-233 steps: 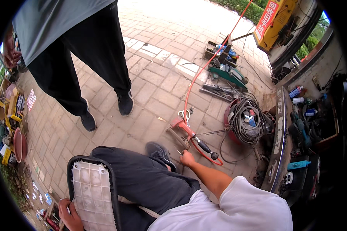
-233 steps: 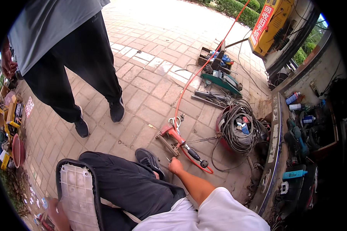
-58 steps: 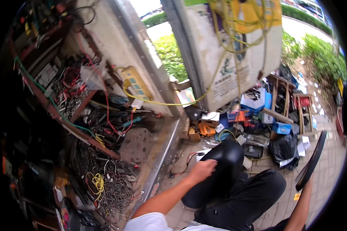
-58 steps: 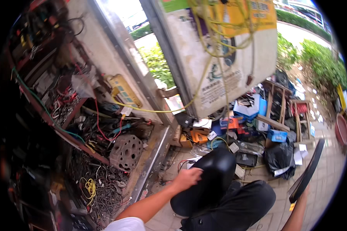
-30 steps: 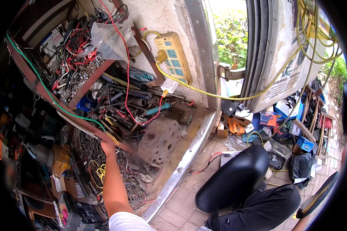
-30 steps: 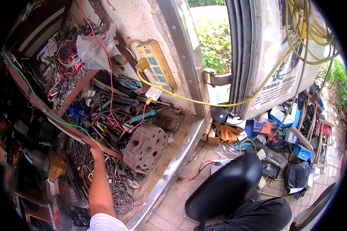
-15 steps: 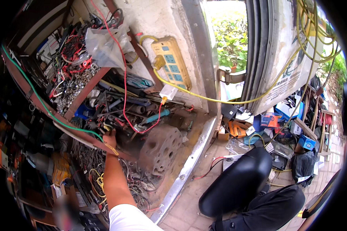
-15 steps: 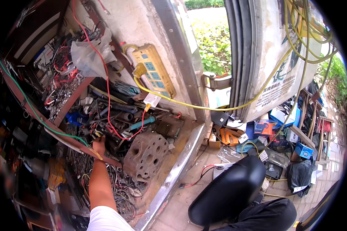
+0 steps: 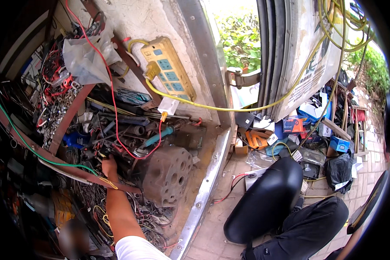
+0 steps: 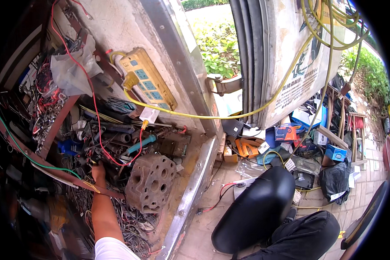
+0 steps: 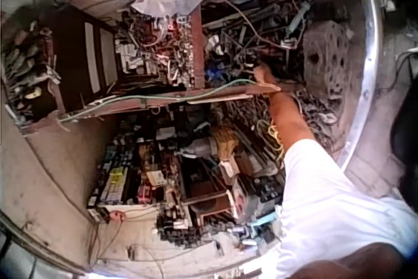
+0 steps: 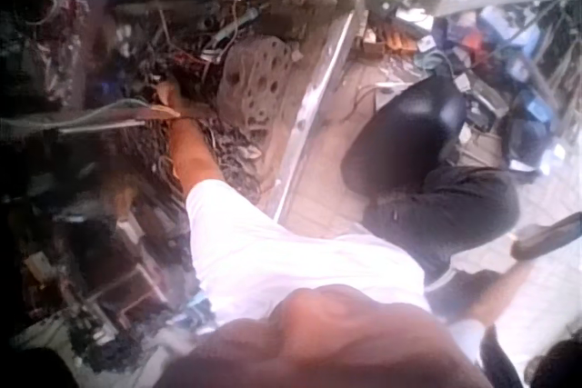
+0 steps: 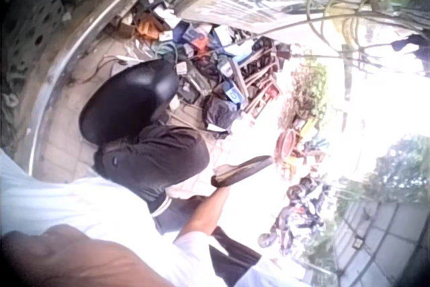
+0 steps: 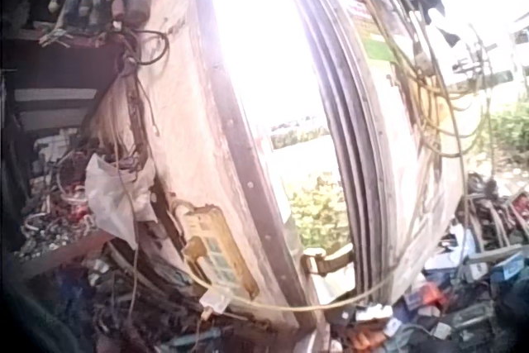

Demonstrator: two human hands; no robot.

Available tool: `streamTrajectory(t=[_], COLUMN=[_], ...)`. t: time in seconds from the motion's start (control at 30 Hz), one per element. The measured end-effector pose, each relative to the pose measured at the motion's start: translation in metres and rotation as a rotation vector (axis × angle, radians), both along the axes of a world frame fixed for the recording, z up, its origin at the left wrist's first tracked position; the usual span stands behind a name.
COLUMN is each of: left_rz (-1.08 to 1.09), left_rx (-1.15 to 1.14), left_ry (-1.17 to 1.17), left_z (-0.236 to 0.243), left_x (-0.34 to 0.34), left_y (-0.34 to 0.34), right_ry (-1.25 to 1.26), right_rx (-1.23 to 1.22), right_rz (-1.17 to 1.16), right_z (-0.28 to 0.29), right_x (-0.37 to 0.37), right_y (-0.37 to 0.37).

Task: The person removes a black seat cover from a scooter seat, then uses a screwdriver to pry and separate the white foam insert from the seat base. The person handles the seat and foam throughout, with another person observing nearby.

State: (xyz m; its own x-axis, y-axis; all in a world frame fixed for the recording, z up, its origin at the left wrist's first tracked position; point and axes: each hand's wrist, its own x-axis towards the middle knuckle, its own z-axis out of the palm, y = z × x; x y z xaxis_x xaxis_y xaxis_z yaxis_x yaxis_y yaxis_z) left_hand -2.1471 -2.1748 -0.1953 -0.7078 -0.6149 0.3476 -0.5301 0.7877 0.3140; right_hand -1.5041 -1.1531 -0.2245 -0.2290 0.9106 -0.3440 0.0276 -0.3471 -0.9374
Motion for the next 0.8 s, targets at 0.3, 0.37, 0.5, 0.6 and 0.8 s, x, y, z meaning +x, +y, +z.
streamTrajectory(t=[0.3,0.37,0.5,0.6,0.8], left_rz=[-0.101,-0.179,-0.182,-0.225,-0.777], left_rx=[1.269,1.434,1.305,1.04,0.676], left_ry=[0.779,0.923,1.02,1.086,1.061], left_z=[-0.007,0.004,0.075,0.119,0.148], left_x=[0.035,0.063,0.159,0.23,0.308], left_y=[-0.05,-0.017,0.021,0.05,0.253], right_ry=[0.035,0.03,0.057,0.098,0.408], right_rx=[-0.037,-0.013,-0.04,-0.076,-0.185], right_rz=[0.013,0.002,0.04,0.071,0.213], right_z=[-0.018,-0.009,-0.025,-0.048,-0.074], right_x=[0.014,0.026,0.033,0.038,0.052], right_y=[0.019,0.021,0.034,0.044,0.117])
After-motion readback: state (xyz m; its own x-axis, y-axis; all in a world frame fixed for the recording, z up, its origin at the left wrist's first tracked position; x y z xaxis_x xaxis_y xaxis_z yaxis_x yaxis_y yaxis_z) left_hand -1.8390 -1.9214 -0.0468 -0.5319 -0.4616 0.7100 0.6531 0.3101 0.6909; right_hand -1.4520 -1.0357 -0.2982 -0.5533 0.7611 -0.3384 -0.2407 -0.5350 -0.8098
